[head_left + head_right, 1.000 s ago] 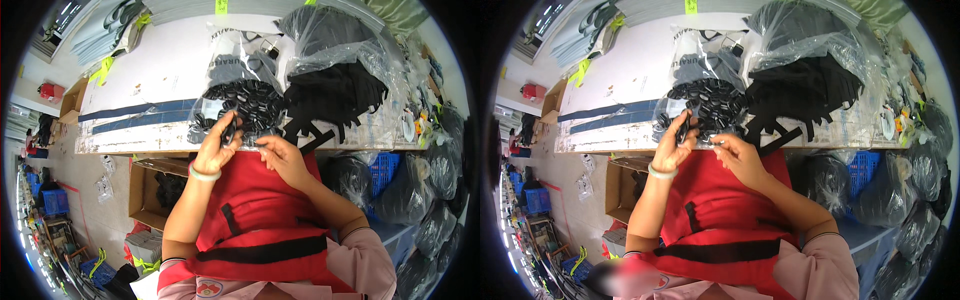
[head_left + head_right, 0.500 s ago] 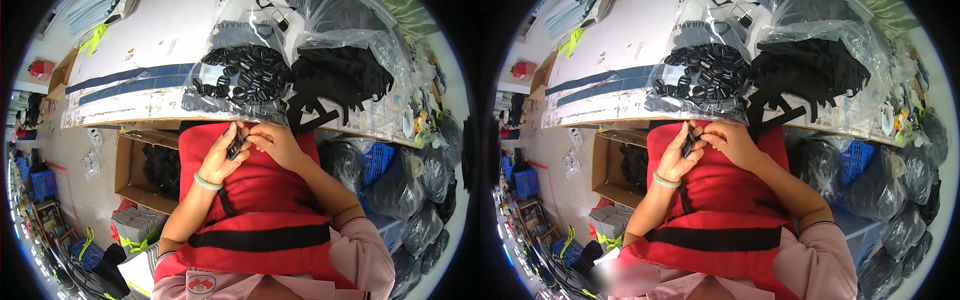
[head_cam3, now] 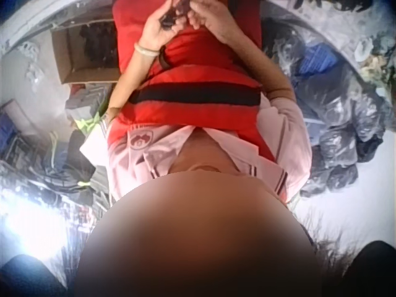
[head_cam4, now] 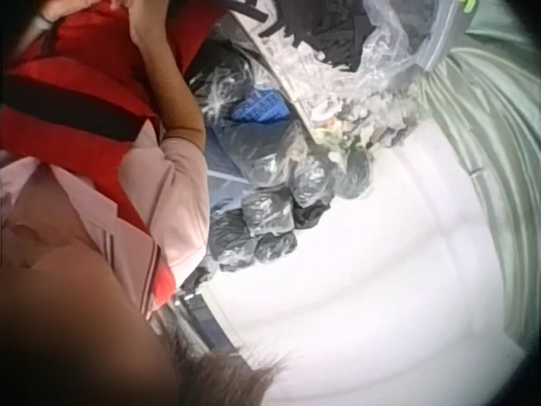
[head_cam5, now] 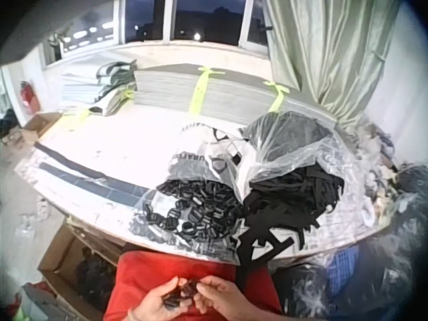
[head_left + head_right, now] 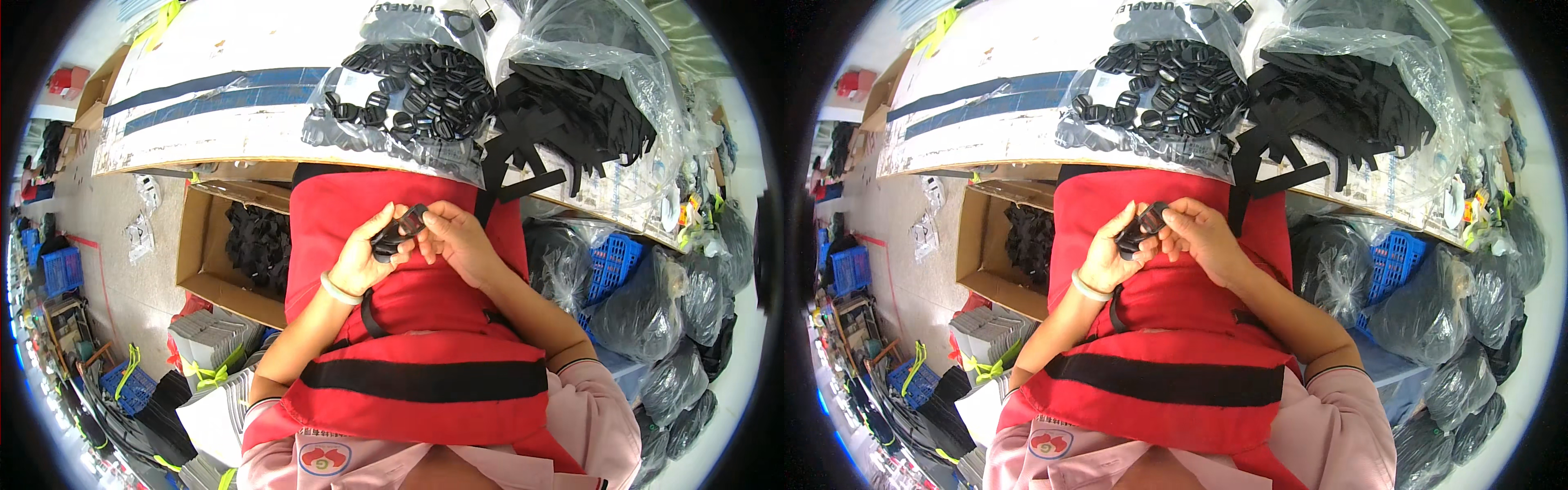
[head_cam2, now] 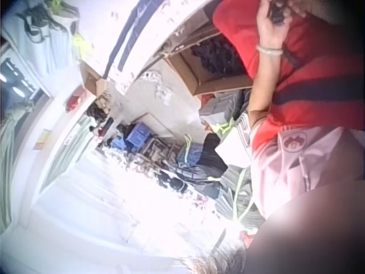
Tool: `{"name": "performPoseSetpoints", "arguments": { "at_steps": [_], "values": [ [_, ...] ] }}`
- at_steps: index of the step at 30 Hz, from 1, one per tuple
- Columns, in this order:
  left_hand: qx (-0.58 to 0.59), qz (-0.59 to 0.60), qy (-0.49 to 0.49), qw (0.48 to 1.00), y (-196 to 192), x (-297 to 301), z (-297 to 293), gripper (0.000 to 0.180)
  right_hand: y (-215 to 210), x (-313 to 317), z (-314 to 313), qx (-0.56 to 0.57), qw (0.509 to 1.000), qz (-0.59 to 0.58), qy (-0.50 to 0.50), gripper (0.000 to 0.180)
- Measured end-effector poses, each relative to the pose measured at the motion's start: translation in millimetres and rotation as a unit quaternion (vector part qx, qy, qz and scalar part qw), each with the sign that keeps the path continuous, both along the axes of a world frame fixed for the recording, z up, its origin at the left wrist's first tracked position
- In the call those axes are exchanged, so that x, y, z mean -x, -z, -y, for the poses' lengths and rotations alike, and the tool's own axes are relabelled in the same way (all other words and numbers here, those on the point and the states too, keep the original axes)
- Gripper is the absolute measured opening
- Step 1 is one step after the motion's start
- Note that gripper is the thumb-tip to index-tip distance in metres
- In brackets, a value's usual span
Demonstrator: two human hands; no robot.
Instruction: Assembling plastic buckles onto nylon straps in a workshop setting.
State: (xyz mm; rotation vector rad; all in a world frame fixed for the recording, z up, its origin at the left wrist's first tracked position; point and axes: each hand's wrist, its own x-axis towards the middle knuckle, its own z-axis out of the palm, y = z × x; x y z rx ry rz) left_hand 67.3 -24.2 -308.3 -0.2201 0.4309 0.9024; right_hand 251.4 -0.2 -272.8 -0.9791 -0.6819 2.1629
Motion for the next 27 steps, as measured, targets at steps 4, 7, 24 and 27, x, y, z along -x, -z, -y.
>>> {"name": "performPoseSetpoints", "arguments": {
  "at_steps": [4,7,24,27],
  "values": [
    [-0.113,0.003,0.017,0.993,7.4,1.1,3.1,0.032,-0.3,12.8,12.6,-0.079,0.994,0.019,-0.074,0.016],
    [-0.118,0.013,0.017,0.993,6.1,3.3,6.7,0.033,-4.5,14.0,12.8,-0.096,0.991,0.037,-0.089,0.017],
    [-0.131,-0.303,0.003,0.944,-21.2,-3.5,13.5,0.014,-20.1,-40.0,13.4,-0.433,0.802,0.411,-0.019,0.013],
    [-0.192,-0.389,0.048,0.9,-17.2,4.2,11.4,0.013,-17.2,-92.3,-11.9,-0.596,0.546,0.587,0.054,0.023]
  ]
}}
